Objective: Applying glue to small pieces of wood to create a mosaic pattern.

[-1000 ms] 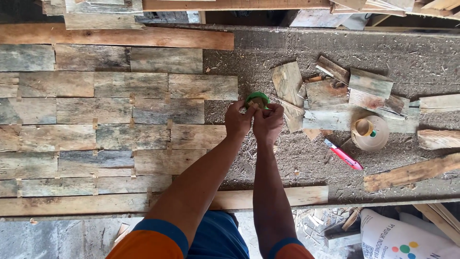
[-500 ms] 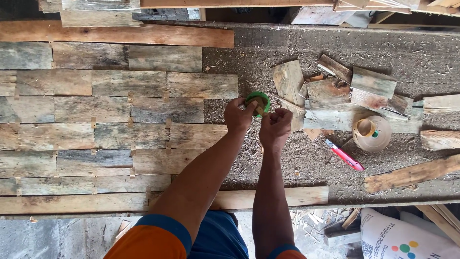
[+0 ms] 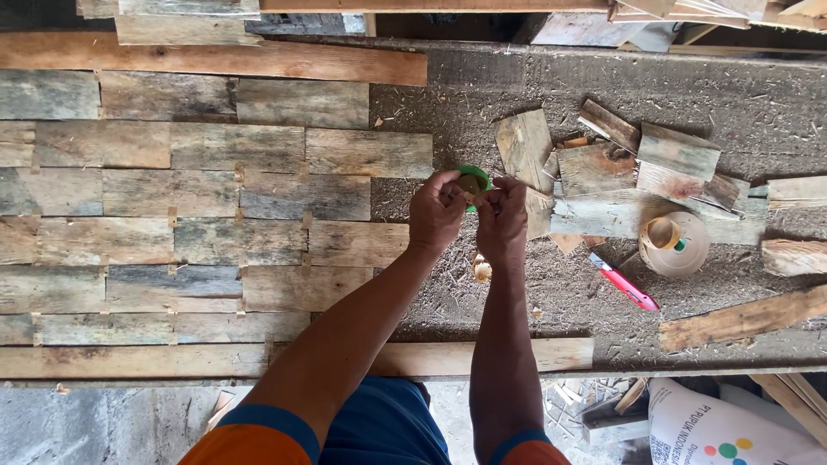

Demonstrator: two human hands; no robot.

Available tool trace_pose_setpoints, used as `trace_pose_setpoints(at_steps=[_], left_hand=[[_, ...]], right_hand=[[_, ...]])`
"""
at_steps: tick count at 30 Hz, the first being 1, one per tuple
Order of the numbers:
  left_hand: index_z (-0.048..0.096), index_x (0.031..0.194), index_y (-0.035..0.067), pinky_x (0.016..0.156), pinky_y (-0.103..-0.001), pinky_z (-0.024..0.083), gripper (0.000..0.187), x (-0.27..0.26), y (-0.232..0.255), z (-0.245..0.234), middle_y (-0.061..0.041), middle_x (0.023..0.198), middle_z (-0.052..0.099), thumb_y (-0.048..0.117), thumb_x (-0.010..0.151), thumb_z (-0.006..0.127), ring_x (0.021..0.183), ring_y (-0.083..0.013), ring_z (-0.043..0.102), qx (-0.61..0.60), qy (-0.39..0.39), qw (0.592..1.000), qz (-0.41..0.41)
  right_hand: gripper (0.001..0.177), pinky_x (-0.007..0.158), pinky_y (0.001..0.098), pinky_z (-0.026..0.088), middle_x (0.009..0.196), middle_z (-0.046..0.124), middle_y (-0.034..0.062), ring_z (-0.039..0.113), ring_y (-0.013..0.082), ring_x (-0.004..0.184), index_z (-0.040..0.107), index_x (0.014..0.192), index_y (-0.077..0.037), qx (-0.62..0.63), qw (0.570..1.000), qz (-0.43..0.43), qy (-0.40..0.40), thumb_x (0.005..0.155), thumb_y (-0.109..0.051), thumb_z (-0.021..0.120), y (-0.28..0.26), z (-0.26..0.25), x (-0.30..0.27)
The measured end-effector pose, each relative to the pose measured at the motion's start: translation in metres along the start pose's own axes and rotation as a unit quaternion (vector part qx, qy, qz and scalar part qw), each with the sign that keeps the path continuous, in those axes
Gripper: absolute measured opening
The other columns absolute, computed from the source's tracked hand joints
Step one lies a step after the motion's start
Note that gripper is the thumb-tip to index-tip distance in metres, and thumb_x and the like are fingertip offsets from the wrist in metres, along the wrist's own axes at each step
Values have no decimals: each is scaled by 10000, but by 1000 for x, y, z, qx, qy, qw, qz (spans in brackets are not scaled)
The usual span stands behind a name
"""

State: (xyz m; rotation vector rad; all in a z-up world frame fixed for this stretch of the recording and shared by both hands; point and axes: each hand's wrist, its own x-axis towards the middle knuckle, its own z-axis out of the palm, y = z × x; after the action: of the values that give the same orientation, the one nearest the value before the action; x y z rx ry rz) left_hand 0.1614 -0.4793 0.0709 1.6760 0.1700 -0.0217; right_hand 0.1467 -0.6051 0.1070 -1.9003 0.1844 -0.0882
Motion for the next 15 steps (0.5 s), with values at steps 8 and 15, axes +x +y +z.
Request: trace_pose_setpoints(at_steps=[8, 15], left_hand=[[668, 1159, 23, 691, -281, 622, 303, 2, 0, 7, -84, 906, 769, 62, 873, 762, 783, -142, 745, 29, 34, 997, -63], [652, 1077, 28, 753, -326, 602, 257, 4, -9, 15, -91, 925, 762, 53, 846, 762, 829, -183, 748, 59, 103, 983, -141]], right_hand=[[336, 748, 349, 626, 984, 743, 163, 750, 239, 901, 470, 1282, -8, -77, 997, -27, 16, 990, -11, 637, 5, 3, 0], [376, 862, 423, 637, 1230, 658, 210, 691, 330, 1087, 463, 1368, -59, -197, 978, -50, 55, 1019, 30, 569, -2, 10, -6]])
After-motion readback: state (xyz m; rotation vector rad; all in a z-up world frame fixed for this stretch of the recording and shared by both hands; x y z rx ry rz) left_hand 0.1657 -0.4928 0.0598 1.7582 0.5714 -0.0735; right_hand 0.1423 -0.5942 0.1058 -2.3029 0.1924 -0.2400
